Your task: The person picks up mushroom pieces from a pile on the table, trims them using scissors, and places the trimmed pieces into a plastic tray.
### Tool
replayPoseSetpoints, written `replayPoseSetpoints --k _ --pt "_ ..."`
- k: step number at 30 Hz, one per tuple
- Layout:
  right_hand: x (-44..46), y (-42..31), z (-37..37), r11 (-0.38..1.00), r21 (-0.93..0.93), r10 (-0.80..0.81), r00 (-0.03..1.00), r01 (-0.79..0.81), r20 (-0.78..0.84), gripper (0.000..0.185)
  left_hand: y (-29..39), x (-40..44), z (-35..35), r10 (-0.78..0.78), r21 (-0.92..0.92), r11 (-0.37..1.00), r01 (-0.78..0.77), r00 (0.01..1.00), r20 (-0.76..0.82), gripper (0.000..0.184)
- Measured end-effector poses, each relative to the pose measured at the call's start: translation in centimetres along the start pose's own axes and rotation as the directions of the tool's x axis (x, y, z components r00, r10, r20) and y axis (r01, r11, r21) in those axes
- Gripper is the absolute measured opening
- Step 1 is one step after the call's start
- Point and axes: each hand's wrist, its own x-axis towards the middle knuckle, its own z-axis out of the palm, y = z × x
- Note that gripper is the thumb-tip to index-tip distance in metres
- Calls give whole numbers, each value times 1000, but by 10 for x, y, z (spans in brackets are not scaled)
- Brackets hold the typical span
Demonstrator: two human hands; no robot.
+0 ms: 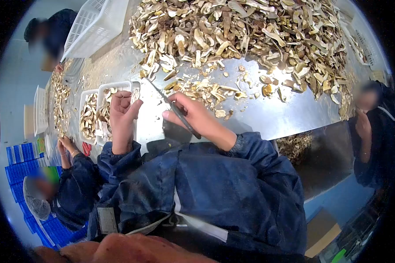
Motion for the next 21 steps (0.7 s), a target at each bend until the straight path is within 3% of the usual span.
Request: replayPoseSetpoints --k 4,7,13,15,18,21 --pt "-5 -3 0 996 -68 67 995 -62 73 43 4 -1 0 -8 -45 999 8 1000 -8 31" --pt "-7 -5 2 998 -63 -1 995 7 95 40 5 -4 0 -27 -34 999 26 1000 -4 32" --pt "-8 -5 1 996 -40 90 984 -85 152 39 6 -11 4 -48 -44 998 50 998 38 33" --pt "-10 -5 1 995 -37 92 986 -88 135 38 5 -13 1 -51 -76 996 54 998 48 28" --pt "-12 -3 5 997 -74 7 998 -2 65 37 12 -15 -3 -182 -184 963 196 979 91 18" --pt "-13 -2 6 996 -93 -7 999 11 45 37 -1 -14 -9 -171 -60 982 179 978 119 19"
